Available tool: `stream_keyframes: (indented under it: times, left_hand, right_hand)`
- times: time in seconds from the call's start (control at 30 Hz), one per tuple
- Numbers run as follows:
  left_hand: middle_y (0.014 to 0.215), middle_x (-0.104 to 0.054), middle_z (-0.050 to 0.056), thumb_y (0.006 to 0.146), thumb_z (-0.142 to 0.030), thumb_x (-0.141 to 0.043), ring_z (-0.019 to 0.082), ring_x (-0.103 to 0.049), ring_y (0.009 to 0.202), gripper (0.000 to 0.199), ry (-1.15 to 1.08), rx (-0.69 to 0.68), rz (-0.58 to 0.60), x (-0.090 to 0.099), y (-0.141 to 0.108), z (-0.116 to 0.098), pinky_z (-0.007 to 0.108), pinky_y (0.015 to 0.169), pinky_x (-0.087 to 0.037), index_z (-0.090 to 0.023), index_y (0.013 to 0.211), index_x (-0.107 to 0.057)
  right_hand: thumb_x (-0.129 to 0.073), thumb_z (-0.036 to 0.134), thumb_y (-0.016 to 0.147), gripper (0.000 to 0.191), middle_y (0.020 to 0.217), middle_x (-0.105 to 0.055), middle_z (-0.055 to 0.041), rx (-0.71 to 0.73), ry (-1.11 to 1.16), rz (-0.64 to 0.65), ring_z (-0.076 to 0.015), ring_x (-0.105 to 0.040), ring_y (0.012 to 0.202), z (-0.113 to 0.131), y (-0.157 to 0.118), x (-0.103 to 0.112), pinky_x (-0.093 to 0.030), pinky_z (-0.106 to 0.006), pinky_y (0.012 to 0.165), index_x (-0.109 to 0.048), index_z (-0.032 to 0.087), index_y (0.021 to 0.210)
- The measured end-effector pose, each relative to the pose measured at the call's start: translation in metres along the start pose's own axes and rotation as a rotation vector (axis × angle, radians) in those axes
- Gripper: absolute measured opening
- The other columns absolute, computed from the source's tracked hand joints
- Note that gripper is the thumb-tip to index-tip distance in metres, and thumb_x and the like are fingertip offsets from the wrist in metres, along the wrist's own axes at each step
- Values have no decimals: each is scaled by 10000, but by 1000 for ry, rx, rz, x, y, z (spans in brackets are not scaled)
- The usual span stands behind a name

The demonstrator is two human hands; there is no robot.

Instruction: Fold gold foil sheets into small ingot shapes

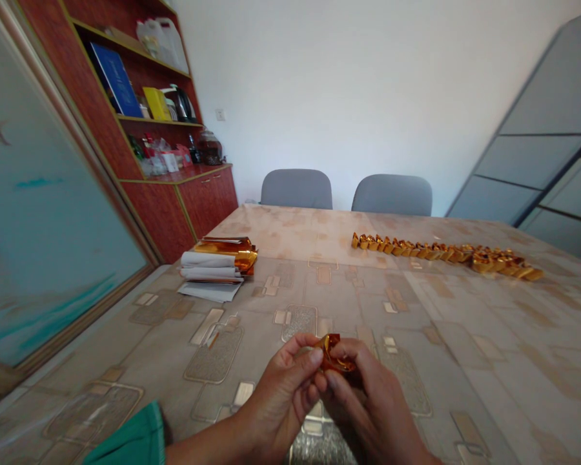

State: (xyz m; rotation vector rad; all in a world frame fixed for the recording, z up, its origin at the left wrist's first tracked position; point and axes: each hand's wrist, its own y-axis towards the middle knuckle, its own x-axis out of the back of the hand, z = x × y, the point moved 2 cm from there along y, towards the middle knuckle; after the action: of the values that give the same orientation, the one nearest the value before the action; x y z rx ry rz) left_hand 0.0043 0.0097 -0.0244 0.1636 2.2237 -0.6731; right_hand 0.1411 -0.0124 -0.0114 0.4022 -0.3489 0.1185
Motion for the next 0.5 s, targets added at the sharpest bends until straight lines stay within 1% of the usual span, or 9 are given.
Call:
stream_keyframes:
  times: [0.1, 0.23, 0.37, 0.5]
  left_hand:
    - [806, -706, 18, 497, -212, -1005, 80, -662, 608, 583, -3, 23, 17, -2, 0, -1, 123, 560, -516, -155, 903, -591]
    - [813, -712, 30, 518, -179, -994, 66, -648, 587, 537, -1, 42, 40, -3, 0, -3, 124, 562, -522, -143, 871, -591]
    - [787, -701, 23, 542, -191, -986, 70, -648, 585, 513, 11, 46, 60, -1, 1, -4, 129, 563, -520, -143, 866, -592]
    - [785, -701, 29, 535, -202, -988, 80, -653, 592, 517, 51, 55, 59, 1, 2, -3, 132, 558, -509, -139, 864, -594]
  right_hand:
    - [-526, 240, 977, 147, 999, -718, -40, 21, -16, 4, -166, -689, 860, 0, 0, 0, -549, -270, 763, -601, 247, 1103]
    - [-539, 228, 964, 139, 977, -726, -34, 14, -51, 1, -168, -697, 841, 1, 0, 0, -558, -266, 756, -620, 248, 1075]
    - [-560, 212, 939, 214, 1025, -733, -37, 10, -65, -24, -174, -707, 879, 2, 2, 1, -566, -270, 774, -607, 251, 1144]
    - [-540, 206, 941, 219, 1033, -729, -39, 15, -93, 4, -178, -703, 885, 2, 3, 3, -568, -284, 782, -609, 253, 1143]
